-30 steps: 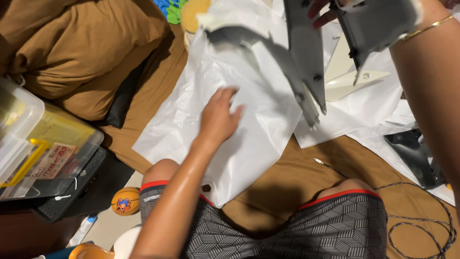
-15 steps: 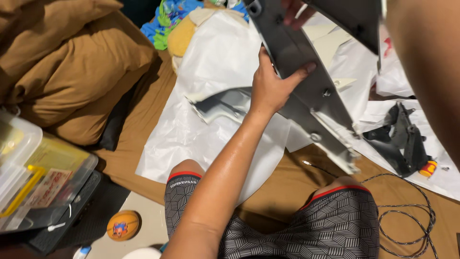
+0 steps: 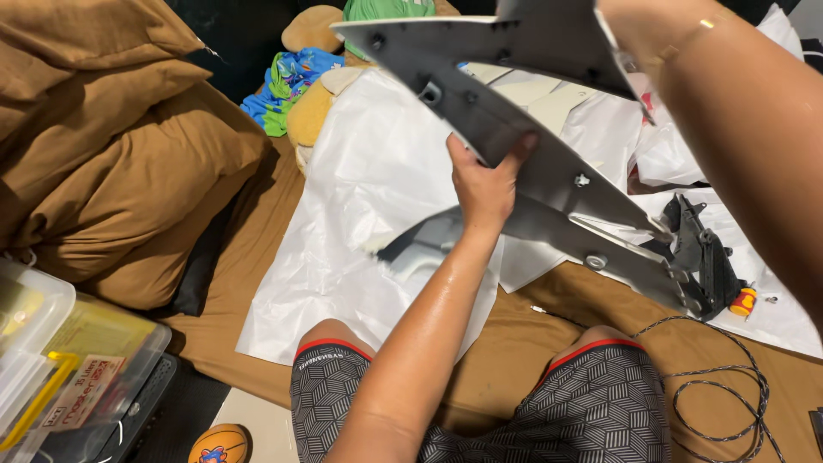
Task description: The person picks up black plastic parts from a white styrofoam tray, moves to a table, and begins assembling them with a larger white plastic body. They align and press the black pieces onto the white body, securing them in place.
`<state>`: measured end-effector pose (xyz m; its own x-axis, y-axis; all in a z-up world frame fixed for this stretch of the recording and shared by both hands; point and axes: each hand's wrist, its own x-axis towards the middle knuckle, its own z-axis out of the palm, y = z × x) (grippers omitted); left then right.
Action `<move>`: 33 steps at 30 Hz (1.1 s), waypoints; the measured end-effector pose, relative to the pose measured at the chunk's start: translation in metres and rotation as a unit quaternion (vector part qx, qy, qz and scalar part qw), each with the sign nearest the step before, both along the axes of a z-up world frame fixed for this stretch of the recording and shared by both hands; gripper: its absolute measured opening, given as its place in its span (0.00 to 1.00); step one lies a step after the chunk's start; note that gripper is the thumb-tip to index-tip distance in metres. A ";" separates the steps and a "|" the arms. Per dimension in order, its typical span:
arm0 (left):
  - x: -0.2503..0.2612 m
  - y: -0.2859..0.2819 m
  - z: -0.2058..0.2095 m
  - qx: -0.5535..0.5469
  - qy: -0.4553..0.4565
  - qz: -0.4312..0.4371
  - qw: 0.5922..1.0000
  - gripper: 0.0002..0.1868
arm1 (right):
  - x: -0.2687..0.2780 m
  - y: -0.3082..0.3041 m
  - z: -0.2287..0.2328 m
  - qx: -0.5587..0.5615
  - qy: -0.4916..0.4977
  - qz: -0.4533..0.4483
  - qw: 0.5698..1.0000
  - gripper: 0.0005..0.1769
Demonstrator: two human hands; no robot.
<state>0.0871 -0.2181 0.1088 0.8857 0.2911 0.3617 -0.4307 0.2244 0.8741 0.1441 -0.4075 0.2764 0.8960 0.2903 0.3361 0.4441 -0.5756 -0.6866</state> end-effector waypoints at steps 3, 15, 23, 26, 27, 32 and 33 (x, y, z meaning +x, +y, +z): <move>0.005 0.005 -0.011 0.052 0.041 0.105 0.992 0.54 | -0.019 0.000 0.006 0.014 -0.068 -0.019 0.997 0.25; 0.007 0.015 -0.013 0.046 0.084 0.150 0.984 0.53 | -0.163 0.076 -0.114 -0.203 -0.284 -0.191 0.917 0.37; 0.031 0.021 -0.013 0.047 0.139 0.176 0.973 0.53 | -0.141 0.045 -0.131 -0.225 -0.354 -0.273 0.866 0.33; 0.064 0.034 -0.019 0.029 0.195 0.201 0.960 0.60 | -0.145 0.036 -0.149 -0.146 -0.393 -0.286 0.861 0.28; 0.077 0.041 -0.022 0.015 0.209 0.208 0.955 0.62 | -0.149 0.039 -0.162 -0.113 -0.396 -0.280 0.867 0.23; 0.122 0.068 -0.032 -0.062 0.258 0.217 0.939 0.66 | -0.158 0.077 -0.239 0.079 -0.093 -0.242 0.963 0.13; 0.129 0.068 -0.031 -0.072 0.268 0.209 0.938 0.67 | -0.153 0.085 -0.254 0.078 -0.010 -0.264 0.961 0.18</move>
<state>0.2164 -0.1497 0.0782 0.7262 0.6657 -0.1720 -0.0151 0.2655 0.9640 -0.0093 -0.3230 0.0225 0.8974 -0.2583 0.3578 0.1325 -0.6157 -0.7767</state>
